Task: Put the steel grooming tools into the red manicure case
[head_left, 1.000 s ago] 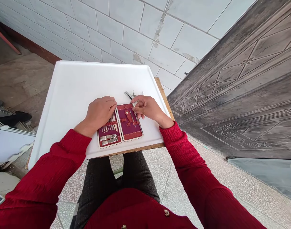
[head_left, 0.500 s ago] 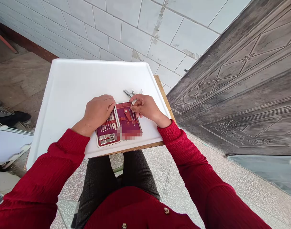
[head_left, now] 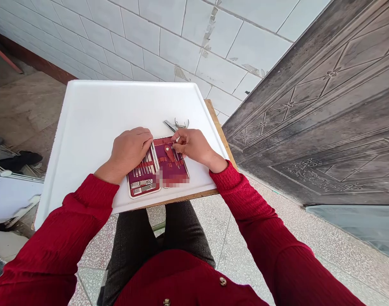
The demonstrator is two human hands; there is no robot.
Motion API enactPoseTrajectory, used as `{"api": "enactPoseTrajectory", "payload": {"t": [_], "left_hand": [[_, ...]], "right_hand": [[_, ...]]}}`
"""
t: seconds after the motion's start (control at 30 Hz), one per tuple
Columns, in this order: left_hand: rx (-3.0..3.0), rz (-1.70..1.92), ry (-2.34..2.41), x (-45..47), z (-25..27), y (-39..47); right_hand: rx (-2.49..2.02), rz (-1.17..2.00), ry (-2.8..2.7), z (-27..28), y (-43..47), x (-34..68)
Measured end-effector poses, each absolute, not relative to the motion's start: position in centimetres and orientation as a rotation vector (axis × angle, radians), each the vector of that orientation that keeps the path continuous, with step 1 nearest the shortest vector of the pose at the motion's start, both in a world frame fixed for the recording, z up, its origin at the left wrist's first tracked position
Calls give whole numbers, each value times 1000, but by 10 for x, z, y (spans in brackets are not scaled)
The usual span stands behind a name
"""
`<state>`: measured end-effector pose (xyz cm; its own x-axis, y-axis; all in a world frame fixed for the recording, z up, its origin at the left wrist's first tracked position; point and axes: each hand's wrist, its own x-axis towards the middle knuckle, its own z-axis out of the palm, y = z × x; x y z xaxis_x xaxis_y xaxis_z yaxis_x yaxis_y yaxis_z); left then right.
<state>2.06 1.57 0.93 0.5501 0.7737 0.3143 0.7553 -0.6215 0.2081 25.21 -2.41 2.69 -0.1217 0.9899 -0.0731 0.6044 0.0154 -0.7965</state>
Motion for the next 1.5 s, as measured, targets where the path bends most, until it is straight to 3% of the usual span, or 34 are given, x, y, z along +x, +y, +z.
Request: {"api": "enactPoseTrajectory", "payload": {"t": [0.23,0.7,1.2,1.5], "left_hand": [[2751,600,1327,21,11,15],[2751,605,1338,21,10,17],[2765,592,1332,20,8,18],[2766,610,1321,21,9,17]], "right_hand": [[-1669,642,-1983,27,-24,253],[-1728,389,-2041,29,-26,239],[-1751,523,-1952,34,-17,234],[-1861,443,-2120,44,-15,229]]}}
